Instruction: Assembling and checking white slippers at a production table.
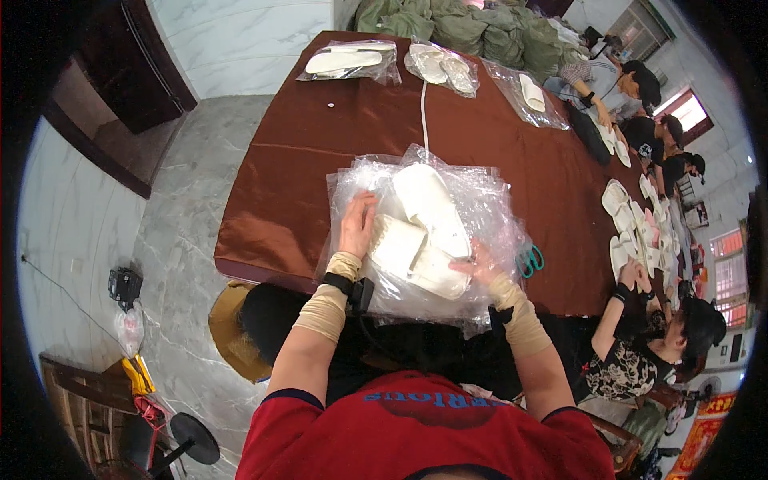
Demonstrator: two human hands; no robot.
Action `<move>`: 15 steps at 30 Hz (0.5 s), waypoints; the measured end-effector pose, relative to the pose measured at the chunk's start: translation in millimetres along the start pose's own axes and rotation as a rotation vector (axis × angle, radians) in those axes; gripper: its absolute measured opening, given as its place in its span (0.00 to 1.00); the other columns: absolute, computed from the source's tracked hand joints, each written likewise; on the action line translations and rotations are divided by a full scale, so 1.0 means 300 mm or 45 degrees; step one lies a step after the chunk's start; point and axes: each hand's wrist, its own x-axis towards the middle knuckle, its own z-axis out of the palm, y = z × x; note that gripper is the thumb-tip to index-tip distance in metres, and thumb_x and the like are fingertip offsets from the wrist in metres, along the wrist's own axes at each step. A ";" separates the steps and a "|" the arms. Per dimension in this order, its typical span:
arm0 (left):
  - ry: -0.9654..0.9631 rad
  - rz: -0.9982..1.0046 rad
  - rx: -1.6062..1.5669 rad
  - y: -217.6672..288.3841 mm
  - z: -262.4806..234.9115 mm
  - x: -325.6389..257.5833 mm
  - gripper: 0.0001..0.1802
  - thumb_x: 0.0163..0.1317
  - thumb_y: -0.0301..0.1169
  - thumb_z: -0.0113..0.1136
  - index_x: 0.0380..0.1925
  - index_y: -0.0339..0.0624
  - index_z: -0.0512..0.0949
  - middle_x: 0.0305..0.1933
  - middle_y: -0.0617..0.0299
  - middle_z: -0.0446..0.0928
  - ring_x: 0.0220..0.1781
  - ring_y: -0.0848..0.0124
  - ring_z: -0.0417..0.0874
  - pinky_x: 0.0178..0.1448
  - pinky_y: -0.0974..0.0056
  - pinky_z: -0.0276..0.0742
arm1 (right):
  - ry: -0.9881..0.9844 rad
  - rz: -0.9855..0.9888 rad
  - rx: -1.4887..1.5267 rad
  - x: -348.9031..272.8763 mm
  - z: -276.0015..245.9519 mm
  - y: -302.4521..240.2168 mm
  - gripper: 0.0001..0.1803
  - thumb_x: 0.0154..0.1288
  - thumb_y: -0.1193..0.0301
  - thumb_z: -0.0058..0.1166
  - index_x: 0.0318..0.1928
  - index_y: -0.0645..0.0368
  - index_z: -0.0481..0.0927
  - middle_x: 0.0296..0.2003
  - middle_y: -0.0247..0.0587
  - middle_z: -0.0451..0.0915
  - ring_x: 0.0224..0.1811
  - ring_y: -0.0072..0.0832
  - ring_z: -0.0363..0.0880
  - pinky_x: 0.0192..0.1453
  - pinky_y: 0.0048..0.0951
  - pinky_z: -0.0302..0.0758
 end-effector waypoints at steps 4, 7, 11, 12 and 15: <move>-0.048 -0.201 -0.341 0.002 -0.019 -0.003 0.13 0.68 0.32 0.48 0.47 0.39 0.76 0.59 0.55 0.74 0.64 0.61 0.70 0.66 0.63 0.63 | -0.029 0.069 -0.077 -0.034 0.020 -0.015 0.37 0.56 0.72 0.66 0.63 0.63 0.62 0.54 0.42 0.75 0.55 0.29 0.73 0.60 0.29 0.70; -0.060 -0.314 -0.568 -0.012 -0.026 0.003 0.15 0.70 0.34 0.47 0.50 0.41 0.76 0.60 0.59 0.73 0.65 0.67 0.68 0.68 0.65 0.59 | -0.026 0.020 0.208 -0.022 -0.034 -0.027 0.32 0.57 0.73 0.64 0.61 0.65 0.65 0.52 0.42 0.76 0.53 0.30 0.75 0.58 0.29 0.72; -0.177 -0.471 -0.748 -0.057 -0.058 0.033 0.16 0.71 0.35 0.45 0.53 0.43 0.76 0.60 0.63 0.72 0.64 0.70 0.67 0.69 0.67 0.57 | -0.039 0.181 0.506 0.014 -0.155 -0.007 0.26 0.58 0.75 0.61 0.57 0.67 0.70 0.48 0.43 0.79 0.47 0.31 0.79 0.54 0.29 0.75; -0.210 -0.530 -0.884 -0.031 -0.014 0.061 0.17 0.71 0.36 0.45 0.54 0.43 0.76 0.59 0.63 0.72 0.63 0.71 0.67 0.69 0.67 0.56 | 0.012 0.057 0.204 0.023 -0.236 0.081 0.24 0.59 0.71 0.61 0.54 0.66 0.73 0.45 0.44 0.80 0.45 0.30 0.79 0.50 0.30 0.76; -0.183 -0.576 -0.907 -0.082 -0.064 0.032 0.18 0.72 0.37 0.45 0.54 0.42 0.75 0.59 0.65 0.72 0.63 0.72 0.67 0.68 0.68 0.56 | 0.297 0.024 -0.165 0.032 -0.107 0.035 0.22 0.61 0.64 0.59 0.51 0.65 0.74 0.41 0.45 0.81 0.43 0.30 0.79 0.48 0.31 0.75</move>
